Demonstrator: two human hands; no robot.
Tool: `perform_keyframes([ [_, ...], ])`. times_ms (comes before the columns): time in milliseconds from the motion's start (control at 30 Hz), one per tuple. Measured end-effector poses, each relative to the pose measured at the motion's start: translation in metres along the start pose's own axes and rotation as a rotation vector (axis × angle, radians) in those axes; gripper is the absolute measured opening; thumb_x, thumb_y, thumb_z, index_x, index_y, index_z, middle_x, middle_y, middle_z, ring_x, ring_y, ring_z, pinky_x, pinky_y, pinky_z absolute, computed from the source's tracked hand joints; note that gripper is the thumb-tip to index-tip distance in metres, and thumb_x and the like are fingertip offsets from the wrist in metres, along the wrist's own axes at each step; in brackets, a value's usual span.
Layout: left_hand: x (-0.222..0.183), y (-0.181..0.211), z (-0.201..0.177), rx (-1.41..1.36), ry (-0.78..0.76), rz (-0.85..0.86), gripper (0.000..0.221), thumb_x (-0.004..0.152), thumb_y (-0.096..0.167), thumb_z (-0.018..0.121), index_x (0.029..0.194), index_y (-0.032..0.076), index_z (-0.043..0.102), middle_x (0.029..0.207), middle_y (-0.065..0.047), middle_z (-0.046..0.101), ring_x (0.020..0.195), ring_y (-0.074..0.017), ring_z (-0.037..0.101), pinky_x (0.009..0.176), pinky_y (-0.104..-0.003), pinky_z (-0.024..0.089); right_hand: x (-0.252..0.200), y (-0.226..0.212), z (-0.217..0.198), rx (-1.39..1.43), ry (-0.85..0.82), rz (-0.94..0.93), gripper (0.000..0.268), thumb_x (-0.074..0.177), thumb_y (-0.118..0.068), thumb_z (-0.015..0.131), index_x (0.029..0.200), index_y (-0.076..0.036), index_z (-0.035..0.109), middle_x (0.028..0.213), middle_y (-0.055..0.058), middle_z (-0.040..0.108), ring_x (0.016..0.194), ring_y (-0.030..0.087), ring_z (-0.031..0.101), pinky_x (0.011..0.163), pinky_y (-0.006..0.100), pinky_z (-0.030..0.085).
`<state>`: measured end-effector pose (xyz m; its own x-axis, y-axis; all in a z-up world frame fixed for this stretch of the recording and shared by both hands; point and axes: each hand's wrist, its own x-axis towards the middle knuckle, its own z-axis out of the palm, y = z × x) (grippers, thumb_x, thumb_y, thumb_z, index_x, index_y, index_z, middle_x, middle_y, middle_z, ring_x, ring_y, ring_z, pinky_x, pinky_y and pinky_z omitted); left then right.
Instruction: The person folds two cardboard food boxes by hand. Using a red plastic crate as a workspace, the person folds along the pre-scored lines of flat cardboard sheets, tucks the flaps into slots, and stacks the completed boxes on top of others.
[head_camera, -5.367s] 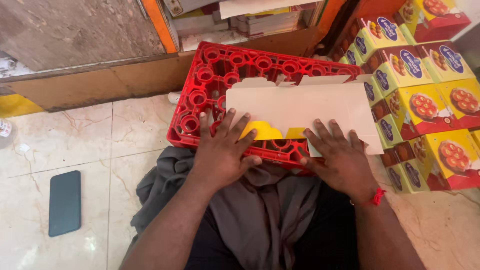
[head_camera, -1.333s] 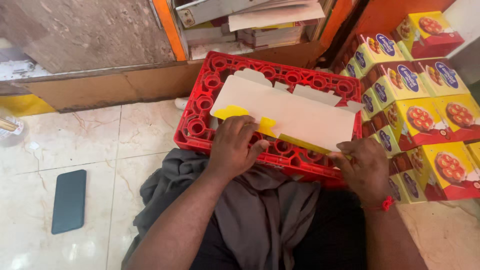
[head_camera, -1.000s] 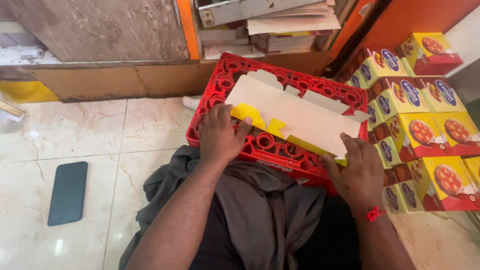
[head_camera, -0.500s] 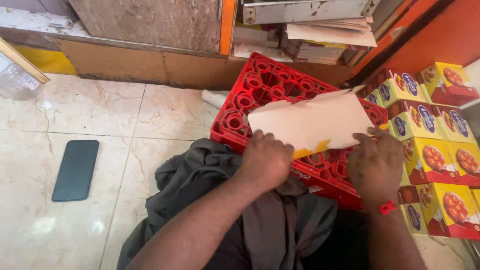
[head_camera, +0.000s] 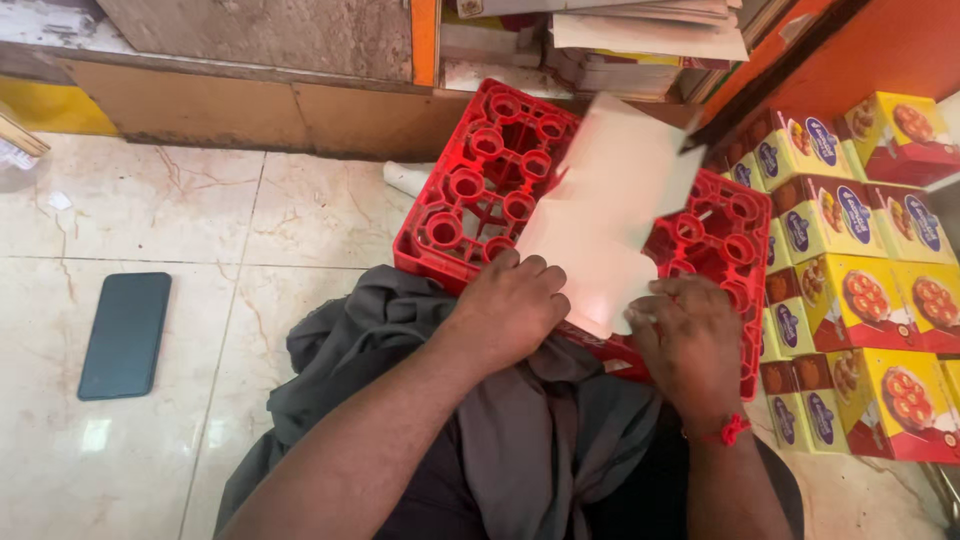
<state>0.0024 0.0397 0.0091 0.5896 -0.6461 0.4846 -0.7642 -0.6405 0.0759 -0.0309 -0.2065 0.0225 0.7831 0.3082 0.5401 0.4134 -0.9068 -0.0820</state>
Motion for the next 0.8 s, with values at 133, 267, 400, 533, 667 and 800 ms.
perform_keyframes([
  [133,0.006,0.004,0.01,0.026,0.059,0.045,0.012,0.086,0.019,0.061,0.081,0.013,0.069,0.089,-0.003,0.062,0.093,-0.0225,0.062,0.085,-0.041,0.048,-0.002,-0.013,-0.003,0.163,-0.022,-0.086,0.018,0.084,-0.016,0.077,0.099,-0.007,0.074,0.099,0.009,0.069,0.106,0.033,0.066,0.091,0.046,0.052],
  [267,0.01,0.003,0.016,0.017,0.061,-0.009,0.011,0.085,0.02,0.061,0.079,0.014,0.069,0.086,-0.003,0.063,0.089,-0.0234,0.064,0.081,-0.042,0.047,0.002,-0.014,0.012,0.185,-0.121,-0.026,0.013,0.085,-0.017,0.078,0.095,-0.01,0.077,0.09,0.007,0.069,0.092,0.029,0.065,0.082,0.044,0.052],
  [400,0.02,0.001,0.017,-0.068,0.023,-0.171,0.011,0.088,0.023,0.064,0.082,0.017,0.071,0.083,-0.003,0.065,0.084,-0.0251,0.065,0.081,-0.046,0.047,0.008,-0.003,0.023,0.247,-0.168,0.136,0.013,0.084,-0.016,0.077,0.097,-0.013,0.079,0.088,0.006,0.069,0.091,0.03,0.064,0.079,0.042,0.053],
  [533,0.028,-0.009,0.009,-0.193,-0.137,-0.424,0.041,0.082,0.049,0.076,0.095,0.011,0.069,0.093,-0.008,0.065,0.087,-0.0303,0.065,0.079,-0.049,0.047,0.01,-0.004,0.028,0.187,-0.105,0.092,0.017,0.084,-0.017,0.076,0.099,-0.009,0.076,0.092,0.01,0.066,0.09,0.034,0.062,0.077,0.045,0.051],
  [667,0.03,-0.012,0.004,0.017,0.008,-0.441,0.053,0.063,0.058,0.085,0.083,0.01,0.072,0.09,-0.01,0.064,0.093,-0.0315,0.063,0.092,-0.056,0.045,0.007,-0.017,0.029,0.017,-0.085,0.006,0.011,0.09,-0.015,0.074,0.101,-0.011,0.074,0.095,0.009,0.064,0.092,0.031,0.062,0.082,0.045,0.051],
  [800,0.026,-0.014,0.009,-0.112,-0.005,-0.458,0.044,0.068,0.05,0.086,0.083,0.011,0.071,0.097,-0.009,0.063,0.103,-0.0318,0.06,0.09,-0.054,0.046,-0.001,-0.029,0.026,0.009,-0.035,0.001,0.018,0.09,-0.012,0.071,0.108,-0.012,0.074,0.104,0.003,0.068,0.099,0.027,0.063,0.086,0.041,0.052],
])
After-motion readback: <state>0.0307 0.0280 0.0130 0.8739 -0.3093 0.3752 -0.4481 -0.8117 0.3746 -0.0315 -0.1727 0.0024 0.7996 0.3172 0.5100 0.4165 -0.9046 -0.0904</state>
